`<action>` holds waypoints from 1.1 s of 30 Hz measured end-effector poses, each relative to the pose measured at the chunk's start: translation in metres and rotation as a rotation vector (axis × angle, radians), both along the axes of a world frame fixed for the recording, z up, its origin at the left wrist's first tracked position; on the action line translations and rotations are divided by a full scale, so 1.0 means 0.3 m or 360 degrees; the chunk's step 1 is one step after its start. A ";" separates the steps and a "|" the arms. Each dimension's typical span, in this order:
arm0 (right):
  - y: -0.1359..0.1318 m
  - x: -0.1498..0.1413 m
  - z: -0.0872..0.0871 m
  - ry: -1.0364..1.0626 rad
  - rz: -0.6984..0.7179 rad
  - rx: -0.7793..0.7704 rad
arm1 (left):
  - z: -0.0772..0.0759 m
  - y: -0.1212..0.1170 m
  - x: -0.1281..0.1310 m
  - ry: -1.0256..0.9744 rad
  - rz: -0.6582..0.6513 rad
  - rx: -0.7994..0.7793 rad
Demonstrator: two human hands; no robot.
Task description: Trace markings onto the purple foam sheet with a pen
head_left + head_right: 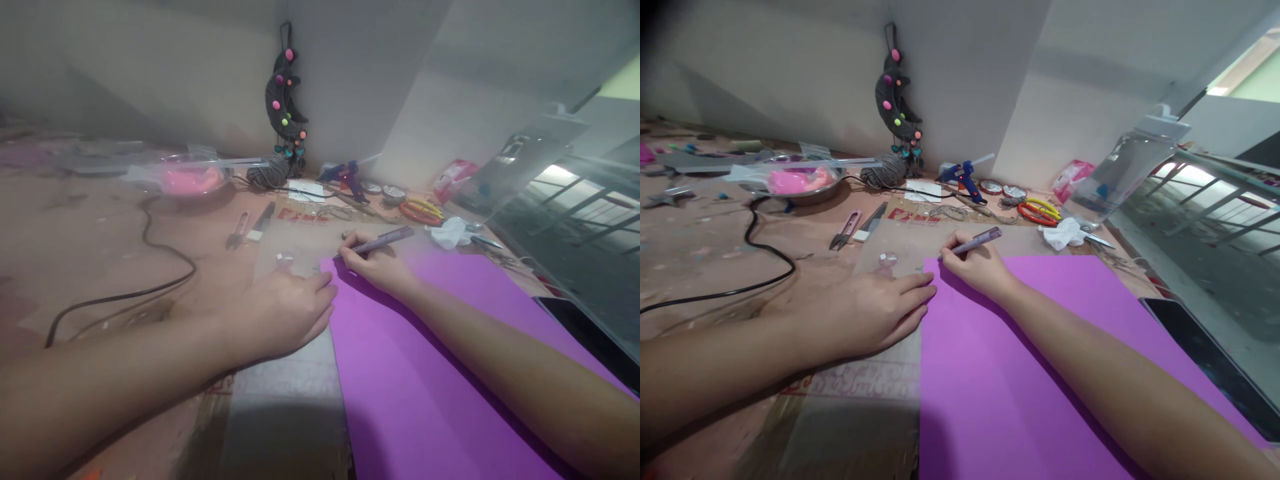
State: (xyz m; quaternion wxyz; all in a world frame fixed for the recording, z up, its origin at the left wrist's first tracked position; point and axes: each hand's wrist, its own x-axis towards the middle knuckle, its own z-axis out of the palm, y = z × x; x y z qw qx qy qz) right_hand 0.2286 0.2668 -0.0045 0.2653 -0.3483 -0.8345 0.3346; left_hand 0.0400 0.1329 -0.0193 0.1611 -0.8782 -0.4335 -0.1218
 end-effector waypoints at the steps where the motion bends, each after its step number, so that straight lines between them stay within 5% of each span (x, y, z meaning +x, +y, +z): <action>1: 0.000 0.000 -0.001 -0.0003 0.0004 0.0005 | 0.000 0.000 0.000 -0.0003 0.0000 0.0007; 33: -0.013 0.015 0.023 -0.0160 -0.0327 -0.0044 | 0.000 0.003 -0.009 -0.0026 0.0009 -0.0089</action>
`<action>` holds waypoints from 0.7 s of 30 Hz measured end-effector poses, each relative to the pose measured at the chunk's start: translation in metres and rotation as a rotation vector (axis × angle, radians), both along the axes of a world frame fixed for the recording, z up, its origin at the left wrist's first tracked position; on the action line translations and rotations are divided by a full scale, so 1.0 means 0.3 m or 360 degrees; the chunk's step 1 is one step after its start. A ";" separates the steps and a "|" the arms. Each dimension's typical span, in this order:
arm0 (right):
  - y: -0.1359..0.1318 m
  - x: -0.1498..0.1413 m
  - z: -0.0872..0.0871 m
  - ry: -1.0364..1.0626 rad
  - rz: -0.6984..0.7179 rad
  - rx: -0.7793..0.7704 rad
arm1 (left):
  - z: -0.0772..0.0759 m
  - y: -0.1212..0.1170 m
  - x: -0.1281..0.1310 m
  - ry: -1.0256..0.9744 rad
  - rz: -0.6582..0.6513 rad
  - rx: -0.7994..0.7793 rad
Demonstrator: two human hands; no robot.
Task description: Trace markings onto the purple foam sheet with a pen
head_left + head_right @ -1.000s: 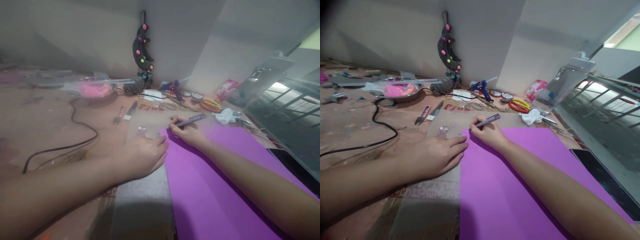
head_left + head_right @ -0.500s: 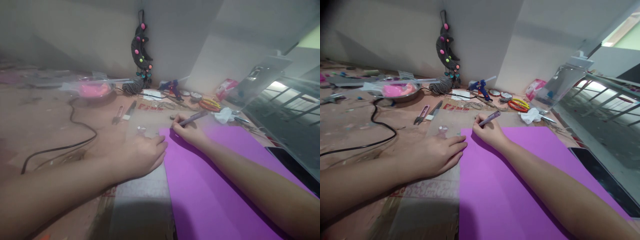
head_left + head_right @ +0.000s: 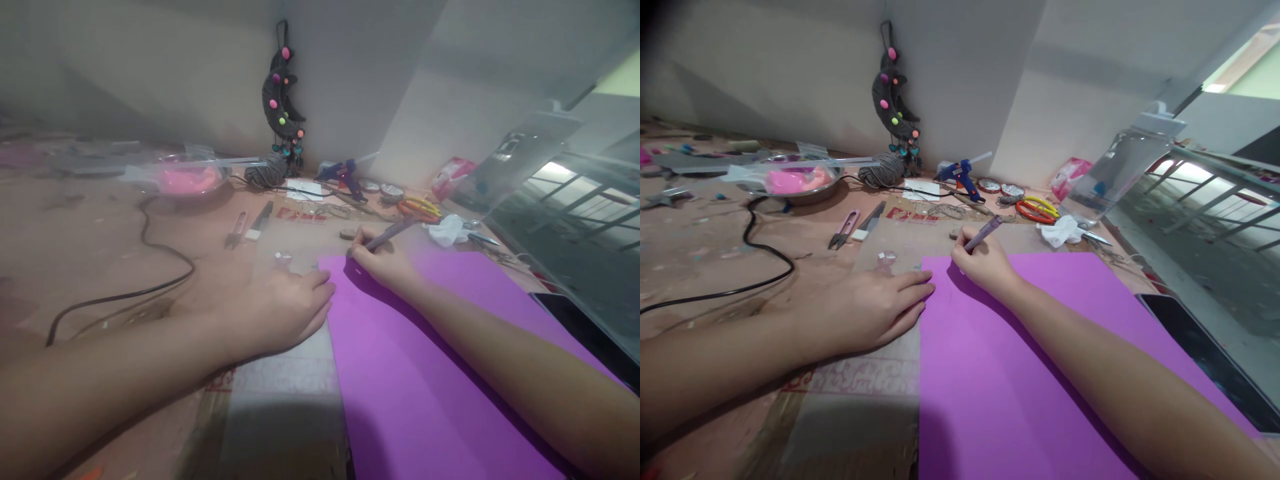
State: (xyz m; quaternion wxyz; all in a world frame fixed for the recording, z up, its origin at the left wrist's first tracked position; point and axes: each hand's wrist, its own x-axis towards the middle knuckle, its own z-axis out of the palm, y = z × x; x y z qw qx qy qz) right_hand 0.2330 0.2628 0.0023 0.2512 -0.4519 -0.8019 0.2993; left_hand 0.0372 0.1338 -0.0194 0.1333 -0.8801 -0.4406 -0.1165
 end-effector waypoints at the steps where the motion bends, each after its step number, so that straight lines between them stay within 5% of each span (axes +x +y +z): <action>1: -0.002 0.001 0.000 0.0002 -0.0009 0.0000 | 0.001 0.001 0.000 -0.0008 0.0001 -0.0012; 21: 0.009 0.041 0.022 -0.0072 -0.0007 -0.0103 | 0.026 0.017 -0.005 -0.0053 0.0164 -0.0236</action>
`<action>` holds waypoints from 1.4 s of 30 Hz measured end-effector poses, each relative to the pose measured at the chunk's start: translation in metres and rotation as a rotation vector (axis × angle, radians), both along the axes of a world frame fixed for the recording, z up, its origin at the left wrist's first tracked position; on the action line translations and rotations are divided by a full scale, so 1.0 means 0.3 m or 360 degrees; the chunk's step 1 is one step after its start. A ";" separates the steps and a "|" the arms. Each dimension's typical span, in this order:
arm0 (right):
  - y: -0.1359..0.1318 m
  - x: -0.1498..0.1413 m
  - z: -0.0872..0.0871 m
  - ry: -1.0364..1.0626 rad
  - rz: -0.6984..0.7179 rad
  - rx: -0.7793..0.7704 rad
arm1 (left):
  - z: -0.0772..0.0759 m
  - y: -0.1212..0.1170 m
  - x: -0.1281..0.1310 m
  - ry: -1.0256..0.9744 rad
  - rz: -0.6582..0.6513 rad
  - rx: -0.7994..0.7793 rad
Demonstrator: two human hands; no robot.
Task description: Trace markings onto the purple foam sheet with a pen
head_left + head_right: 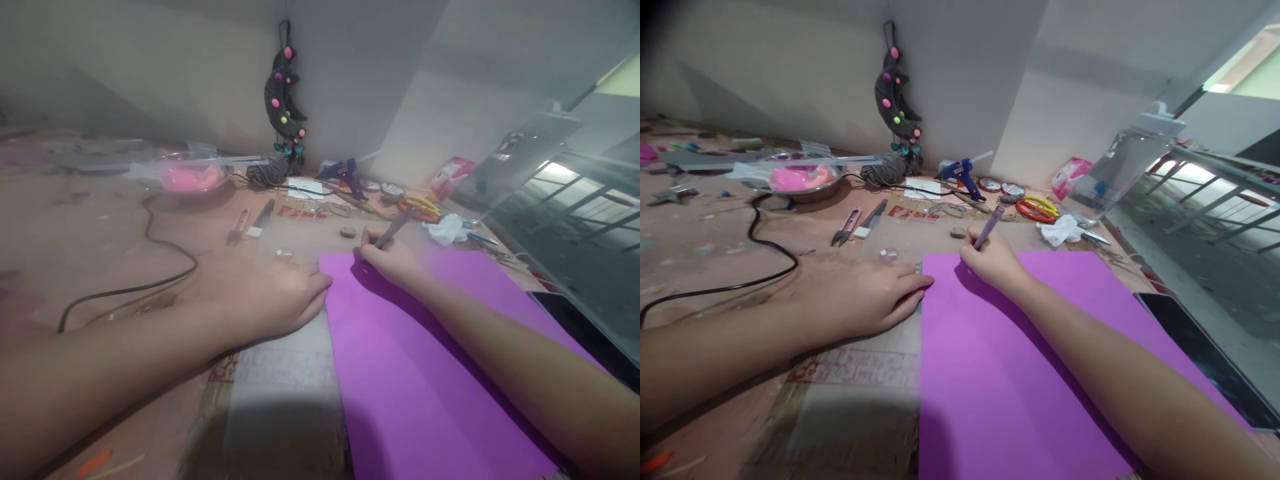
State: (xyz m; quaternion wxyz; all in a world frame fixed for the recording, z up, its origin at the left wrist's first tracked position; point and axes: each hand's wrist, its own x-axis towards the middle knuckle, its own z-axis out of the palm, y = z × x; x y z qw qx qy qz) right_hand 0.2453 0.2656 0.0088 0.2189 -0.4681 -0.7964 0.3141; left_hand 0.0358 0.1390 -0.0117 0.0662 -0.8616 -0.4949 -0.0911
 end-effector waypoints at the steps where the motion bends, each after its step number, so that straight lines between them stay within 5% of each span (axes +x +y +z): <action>1: -0.001 0.002 0.003 0.0004 0.0005 -0.0021 | -0.002 0.002 -0.003 -0.0027 0.0011 -0.0033; 16: 0.013 0.034 0.025 -0.0123 0.0096 -0.0158 | -0.015 0.016 -0.038 -0.0134 0.0081 -0.0025; 27: -0.059 0.022 0.104 -0.0228 0.0056 -0.0302 | -0.019 0.018 -0.040 -0.0152 0.0097 -0.0038; 37: -0.065 0.035 0.100 -0.0257 0.0216 -0.0277 | -0.016 0.017 -0.039 -0.0162 0.0083 -0.0052; 42: -0.038 0.049 0.106 0.0074 0.0234 -0.0581 | -0.024 0.020 -0.038 -0.0178 0.0079 -0.0063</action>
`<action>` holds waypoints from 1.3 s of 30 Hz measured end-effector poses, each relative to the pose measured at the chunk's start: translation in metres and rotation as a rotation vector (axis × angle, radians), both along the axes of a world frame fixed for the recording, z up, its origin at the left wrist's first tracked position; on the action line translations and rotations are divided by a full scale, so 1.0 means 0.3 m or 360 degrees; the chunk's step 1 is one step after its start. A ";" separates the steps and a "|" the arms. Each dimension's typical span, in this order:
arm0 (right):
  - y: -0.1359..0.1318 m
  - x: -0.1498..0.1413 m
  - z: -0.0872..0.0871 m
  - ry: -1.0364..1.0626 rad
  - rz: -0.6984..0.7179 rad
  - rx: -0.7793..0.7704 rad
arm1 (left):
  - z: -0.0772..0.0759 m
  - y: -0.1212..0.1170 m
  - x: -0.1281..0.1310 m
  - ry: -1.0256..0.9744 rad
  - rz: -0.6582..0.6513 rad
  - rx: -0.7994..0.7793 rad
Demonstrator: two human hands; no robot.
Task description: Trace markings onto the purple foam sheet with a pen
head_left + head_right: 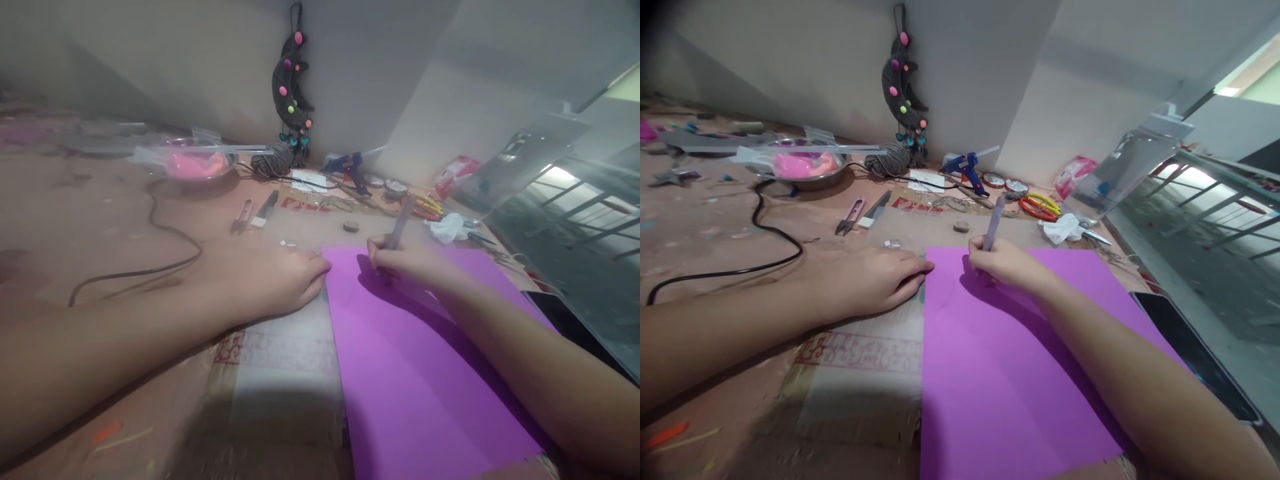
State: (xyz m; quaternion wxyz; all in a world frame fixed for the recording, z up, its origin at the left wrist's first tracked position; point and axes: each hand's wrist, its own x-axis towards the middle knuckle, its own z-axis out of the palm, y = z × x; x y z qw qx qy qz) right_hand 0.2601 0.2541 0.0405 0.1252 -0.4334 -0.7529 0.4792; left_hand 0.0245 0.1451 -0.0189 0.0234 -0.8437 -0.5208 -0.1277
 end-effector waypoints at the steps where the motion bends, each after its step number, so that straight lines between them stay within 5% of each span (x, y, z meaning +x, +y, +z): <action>1: 0.014 0.008 0.009 0.0124 -0.0037 -0.0054 | -0.003 0.001 0.000 -0.0008 0.0003 0.0004; 5: 0.053 0.053 0.056 0.0502 -0.0184 0.0117 | -0.012 0.005 -0.004 -0.0019 0.0009 0.0013; 8: 0.016 0.082 0.060 0.0474 -0.0179 0.0267 | -0.013 0.007 -0.005 -0.0048 -0.0005 -0.0002; 14: -0.188 0.093 -0.027 0.0211 -0.0110 0.0085 | -0.006 0.008 0.000 -0.0055 -0.0005 -0.0037; 18: -0.264 0.075 -0.067 0.0203 0.0031 0.0179 | -0.001 0.008 0.001 -0.0019 0.0016 -0.0057; 39: -0.278 0.017 -0.098 0.0202 0.0277 0.0351 | 0.022 0.013 0.015 0.0022 0.0082 -0.0153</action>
